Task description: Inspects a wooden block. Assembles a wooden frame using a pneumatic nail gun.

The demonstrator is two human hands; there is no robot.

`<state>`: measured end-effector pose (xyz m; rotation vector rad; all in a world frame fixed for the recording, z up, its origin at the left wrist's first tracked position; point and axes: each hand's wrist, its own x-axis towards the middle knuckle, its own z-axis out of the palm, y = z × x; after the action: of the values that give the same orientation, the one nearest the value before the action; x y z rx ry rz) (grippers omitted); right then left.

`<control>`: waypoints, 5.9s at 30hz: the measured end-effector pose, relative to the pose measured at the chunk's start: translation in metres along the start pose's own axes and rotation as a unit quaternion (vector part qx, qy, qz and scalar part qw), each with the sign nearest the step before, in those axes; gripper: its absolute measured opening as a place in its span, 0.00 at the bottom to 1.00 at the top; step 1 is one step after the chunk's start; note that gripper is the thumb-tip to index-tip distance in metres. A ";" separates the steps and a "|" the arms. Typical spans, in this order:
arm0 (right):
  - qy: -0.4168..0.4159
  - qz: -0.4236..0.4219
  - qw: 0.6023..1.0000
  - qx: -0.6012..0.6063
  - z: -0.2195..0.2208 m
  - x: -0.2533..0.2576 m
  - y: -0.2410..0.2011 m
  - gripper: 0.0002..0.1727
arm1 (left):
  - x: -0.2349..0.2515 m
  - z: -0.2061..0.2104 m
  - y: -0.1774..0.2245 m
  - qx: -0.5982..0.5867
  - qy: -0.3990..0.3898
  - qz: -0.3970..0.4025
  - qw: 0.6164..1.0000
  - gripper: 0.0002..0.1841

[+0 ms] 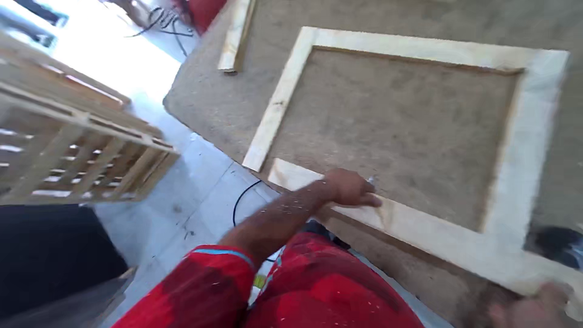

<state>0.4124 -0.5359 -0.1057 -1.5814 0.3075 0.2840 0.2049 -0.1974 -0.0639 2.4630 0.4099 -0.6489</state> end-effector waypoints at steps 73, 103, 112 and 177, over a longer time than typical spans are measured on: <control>-0.316 0.215 0.787 -0.484 -0.092 -0.015 -0.058 0.21 | 0.167 0.120 0.192 0.058 0.155 0.097 0.981 0.50; -0.279 0.216 0.809 -0.470 -0.071 -0.016 -0.043 0.13 | -0.034 0.058 -0.084 0.154 0.051 -0.145 0.976 0.54; -0.222 0.191 0.853 -0.432 -0.106 -0.034 -0.051 0.21 | 0.086 0.013 0.073 0.059 0.098 0.092 0.989 0.44; -0.227 0.138 0.843 -0.468 -0.042 -0.026 -0.044 0.27 | 0.284 0.046 0.186 0.119 -0.163 0.430 0.880 0.73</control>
<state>0.4038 -0.5761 -0.0537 -2.3487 -0.0050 1.1540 0.5027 -0.3310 -0.1661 2.3427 -0.9036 -0.7065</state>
